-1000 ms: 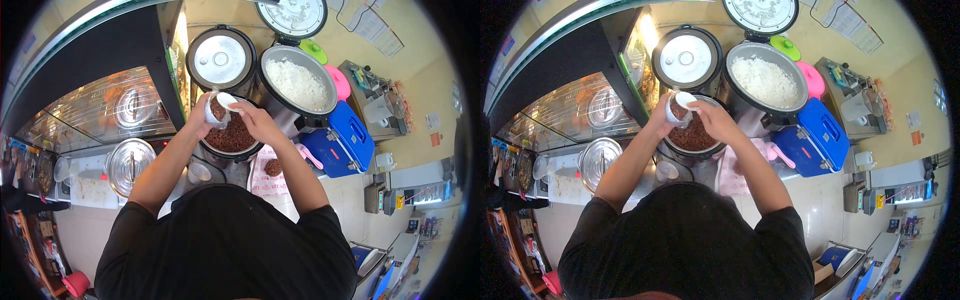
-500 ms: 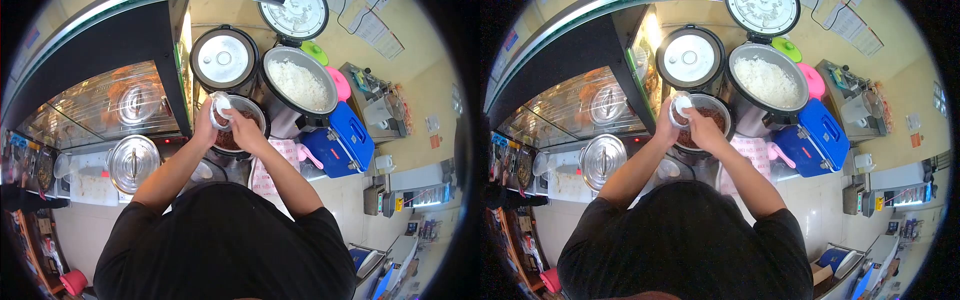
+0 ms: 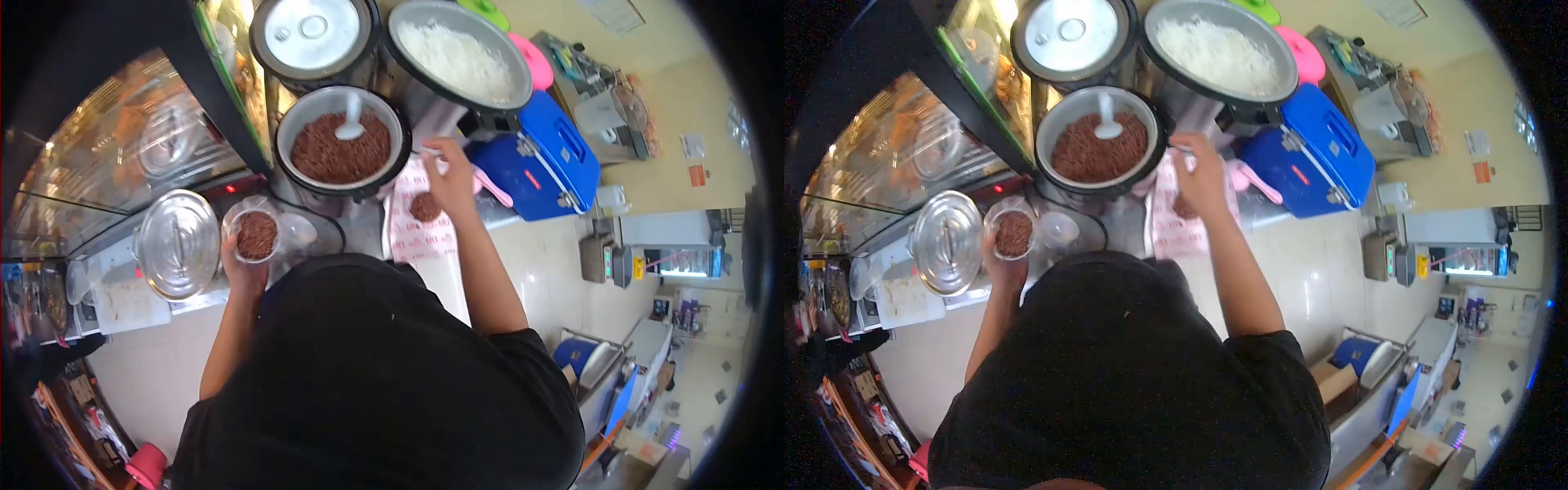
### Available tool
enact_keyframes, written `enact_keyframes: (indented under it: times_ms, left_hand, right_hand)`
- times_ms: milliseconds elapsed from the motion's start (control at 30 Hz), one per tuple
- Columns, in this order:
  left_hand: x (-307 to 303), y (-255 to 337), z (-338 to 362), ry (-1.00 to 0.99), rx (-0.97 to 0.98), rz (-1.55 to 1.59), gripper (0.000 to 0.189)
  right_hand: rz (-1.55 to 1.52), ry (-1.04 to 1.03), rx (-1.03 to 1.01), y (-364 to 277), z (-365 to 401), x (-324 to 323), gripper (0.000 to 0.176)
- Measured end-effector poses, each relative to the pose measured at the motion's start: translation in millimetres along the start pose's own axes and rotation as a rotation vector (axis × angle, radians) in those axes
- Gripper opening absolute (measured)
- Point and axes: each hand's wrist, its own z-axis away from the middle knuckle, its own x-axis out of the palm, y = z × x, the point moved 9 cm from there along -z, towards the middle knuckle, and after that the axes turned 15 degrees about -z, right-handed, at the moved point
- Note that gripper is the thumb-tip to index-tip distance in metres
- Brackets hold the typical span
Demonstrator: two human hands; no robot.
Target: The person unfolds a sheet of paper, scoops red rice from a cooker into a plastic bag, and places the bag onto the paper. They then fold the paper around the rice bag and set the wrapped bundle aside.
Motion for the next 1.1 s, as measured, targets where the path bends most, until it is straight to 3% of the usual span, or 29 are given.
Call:
enact_keyframes:
  times_ms: [100, 167, 200, 233, 333, 367, 467, 500, 600, 633, 667, 700, 733, 800, 900, 933, 1033, 1100]
  left_hand:
    - [-79, -75, 24, 0.189, -0.196, 0.002, 0.048]
    - [-105, -110, 27, 0.234, -0.184, -0.146, 0.046]
    - [-110, -119, 29, 0.255, -0.174, -0.224, 0.045]
    - [-106, -112, 33, 0.296, -0.109, -0.511, 0.045]
    - [-61, -75, 25, 0.114, 0.245, -0.996, 0.044]
    - [-71, -84, 20, 0.092, 0.243, -0.912, 0.044]
    - [-91, -72, 21, 0.393, 0.082, -1.089, 0.046]
    - [-90, -55, 29, 0.597, 0.2, -1.142, 0.041]
    - [-20, -16, 69, 0.779, 0.411, -1.215, 0.035]
    - [28, -15, 68, 0.644, 0.465, -1.221, 0.028]
    - [67, -32, 60, 0.426, 0.447, -1.225, 0.026]
    - [85, -77, 45, 0.193, 0.244, -1.192, 0.027]
    - [168, -79, 41, -0.163, 0.328, -1.326, 0.031]
    - [243, -90, 30, -0.3, 0.689, -1.527, 0.037]
    - [234, -122, -10, -0.188, 0.403, -1.399, 0.043]
    - [235, -122, -13, -0.138, 0.449, -1.397, 0.044]
    - [230, -113, -15, 0.015, 0.518, -1.446, 0.046]
    - [233, -114, -12, -0.074, 0.467, -1.578, 0.048]
  right_hand:
    - [0.135, -0.04, 0.314, 93, 64, -55, 0.016]
    - [0.256, -0.084, 0.495, 156, 122, -81, 0.018]
    - [0.287, -0.196, 0.364, 168, 145, -80, 0.026]
    - [0.319, -0.297, 0.298, 162, 158, -76, 0.03]
    - [0.339, -0.429, 0.147, 144, 179, -70, 0.036]
    - [0.325, -0.451, 0.107, 138, 184, -68, 0.037]
    - [0.255, -0.416, 0.143, 155, 185, -76, 0.04]
    - [0.179, -0.386, 0.166, 157, 180, -79, 0.041]
    - [0.086, -0.38, 0.282, 152, 166, -88, 0.041]
    - [0.105, -0.386, 0.159, 153, 167, -90, 0.041]
    - [0.09, -0.442, 0.183, 158, 168, -90, 0.046]
    - [0.098, -0.5, 0.151, 162, 174, -91, 0.05]
    - [0.107, -0.555, 0.117, 166, 179, -91, 0.055]
    - [0.162, -0.632, 0.077, 172, 188, -91, 0.061]
    - [0.17, -0.721, 0.039, 176, 198, -94, 0.067]
    - [0.161, -0.742, 0.032, 175, 198, -94, 0.068]
    - [0.163, -0.769, -0.016, 186, 203, -94, 0.051]
    - [0.11, -0.711, -0.074, 185, 203, -98, 0.032]
